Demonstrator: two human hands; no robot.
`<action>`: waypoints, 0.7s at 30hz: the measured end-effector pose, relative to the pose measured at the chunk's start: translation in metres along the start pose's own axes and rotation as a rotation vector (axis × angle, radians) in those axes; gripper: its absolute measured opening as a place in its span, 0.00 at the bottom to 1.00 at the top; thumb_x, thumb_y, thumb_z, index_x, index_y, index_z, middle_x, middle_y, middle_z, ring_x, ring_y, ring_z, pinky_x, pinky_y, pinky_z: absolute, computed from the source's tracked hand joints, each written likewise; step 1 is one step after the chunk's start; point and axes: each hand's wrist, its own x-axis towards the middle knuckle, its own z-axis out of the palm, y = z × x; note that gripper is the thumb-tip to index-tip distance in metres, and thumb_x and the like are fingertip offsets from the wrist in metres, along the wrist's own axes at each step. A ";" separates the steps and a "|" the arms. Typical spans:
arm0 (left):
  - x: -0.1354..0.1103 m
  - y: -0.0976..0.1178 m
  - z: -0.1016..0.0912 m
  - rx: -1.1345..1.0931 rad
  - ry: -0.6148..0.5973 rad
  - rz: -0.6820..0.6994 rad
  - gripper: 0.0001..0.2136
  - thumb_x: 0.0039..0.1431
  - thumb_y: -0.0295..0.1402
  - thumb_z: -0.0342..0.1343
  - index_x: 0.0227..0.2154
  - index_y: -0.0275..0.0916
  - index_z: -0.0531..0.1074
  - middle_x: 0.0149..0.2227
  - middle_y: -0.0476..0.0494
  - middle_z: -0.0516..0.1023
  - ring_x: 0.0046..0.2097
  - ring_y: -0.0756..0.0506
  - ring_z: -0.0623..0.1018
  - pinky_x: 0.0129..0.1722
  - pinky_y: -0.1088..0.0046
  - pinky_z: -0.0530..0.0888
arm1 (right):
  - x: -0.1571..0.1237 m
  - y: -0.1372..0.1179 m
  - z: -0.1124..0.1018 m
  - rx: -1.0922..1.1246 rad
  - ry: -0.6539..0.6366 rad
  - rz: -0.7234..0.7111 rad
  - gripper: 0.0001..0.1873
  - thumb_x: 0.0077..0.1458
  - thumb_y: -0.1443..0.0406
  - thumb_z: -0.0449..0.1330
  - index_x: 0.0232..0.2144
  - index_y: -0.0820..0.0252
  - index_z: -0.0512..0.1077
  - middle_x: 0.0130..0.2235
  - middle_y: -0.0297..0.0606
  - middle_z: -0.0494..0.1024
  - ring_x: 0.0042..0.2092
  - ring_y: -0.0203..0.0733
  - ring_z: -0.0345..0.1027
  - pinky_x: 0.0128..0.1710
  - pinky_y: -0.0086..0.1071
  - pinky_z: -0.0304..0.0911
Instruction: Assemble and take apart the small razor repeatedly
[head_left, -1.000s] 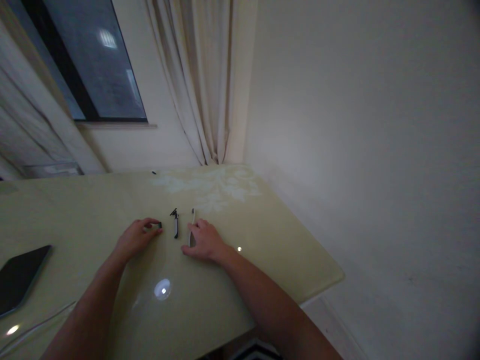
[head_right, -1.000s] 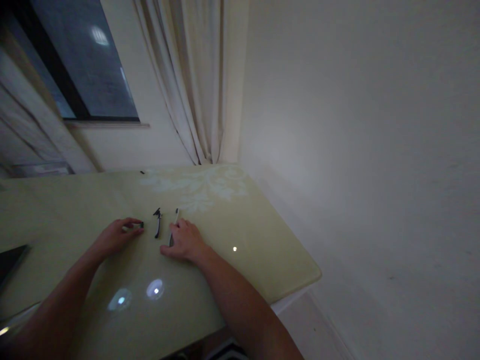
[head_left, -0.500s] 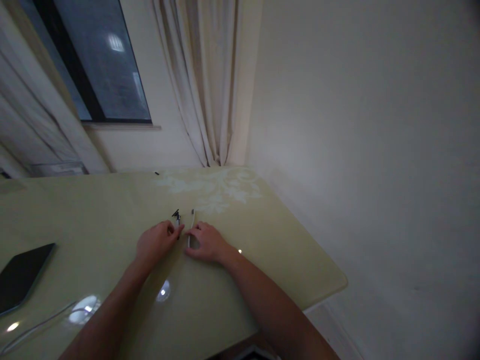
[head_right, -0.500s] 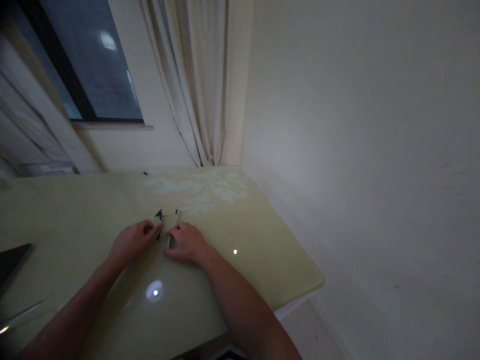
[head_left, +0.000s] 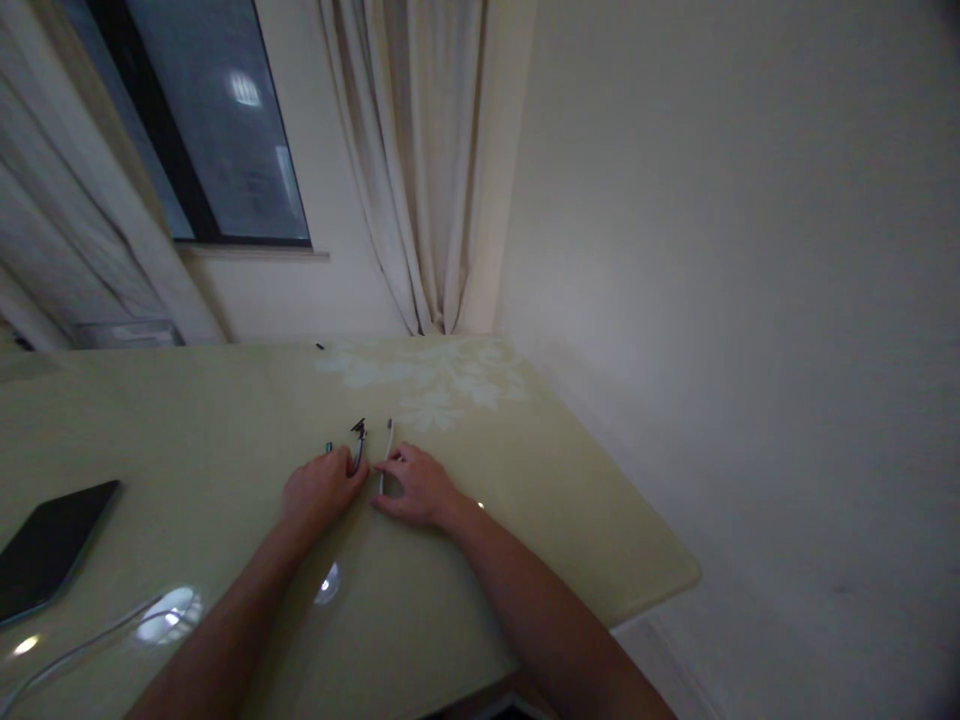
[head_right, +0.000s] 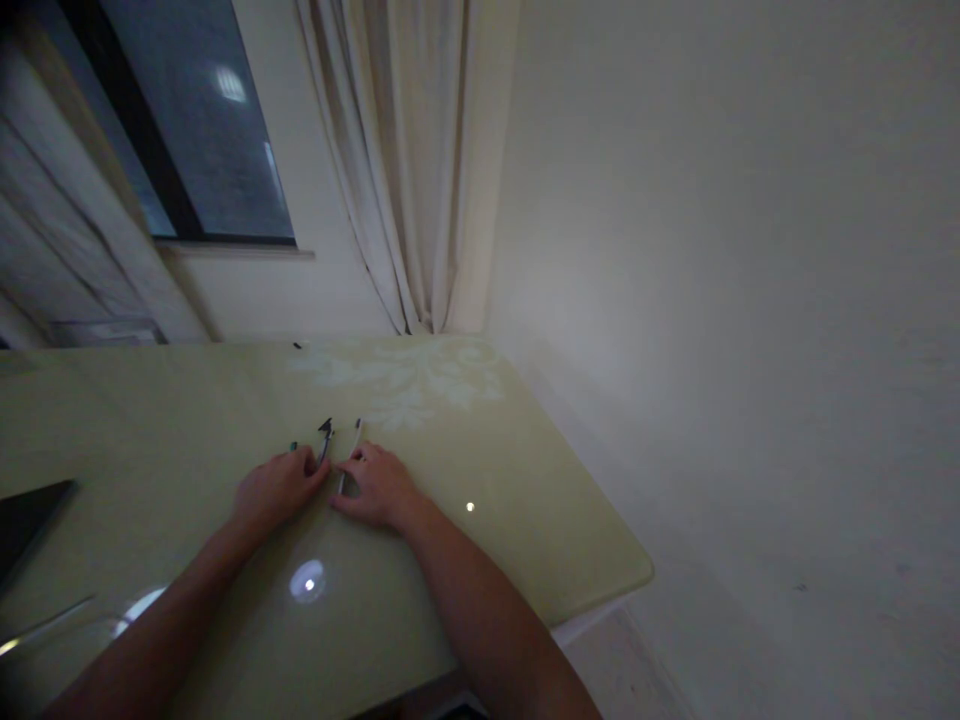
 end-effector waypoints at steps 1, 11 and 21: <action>0.000 0.000 0.000 0.000 0.006 -0.003 0.23 0.66 0.49 0.41 0.35 0.40 0.77 0.39 0.31 0.84 0.42 0.31 0.83 0.39 0.61 0.72 | 0.000 0.000 0.000 0.007 0.005 -0.001 0.27 0.57 0.52 0.68 0.55 0.59 0.76 0.51 0.45 0.74 0.50 0.48 0.69 0.52 0.39 0.65; 0.001 0.001 0.002 0.009 0.044 -0.028 0.22 0.70 0.47 0.39 0.37 0.40 0.75 0.39 0.32 0.83 0.41 0.33 0.83 0.36 0.63 0.70 | 0.001 0.001 0.002 0.150 0.084 0.068 0.26 0.57 0.54 0.69 0.54 0.60 0.76 0.50 0.44 0.74 0.51 0.46 0.69 0.54 0.38 0.65; -0.025 0.045 -0.001 -0.432 0.346 0.465 0.18 0.70 0.46 0.45 0.33 0.42 0.73 0.31 0.43 0.76 0.35 0.43 0.75 0.40 0.68 0.68 | 0.012 0.006 -0.037 0.907 0.190 0.211 0.15 0.67 0.54 0.57 0.38 0.60 0.71 0.34 0.34 0.74 0.37 0.38 0.69 0.40 0.32 0.65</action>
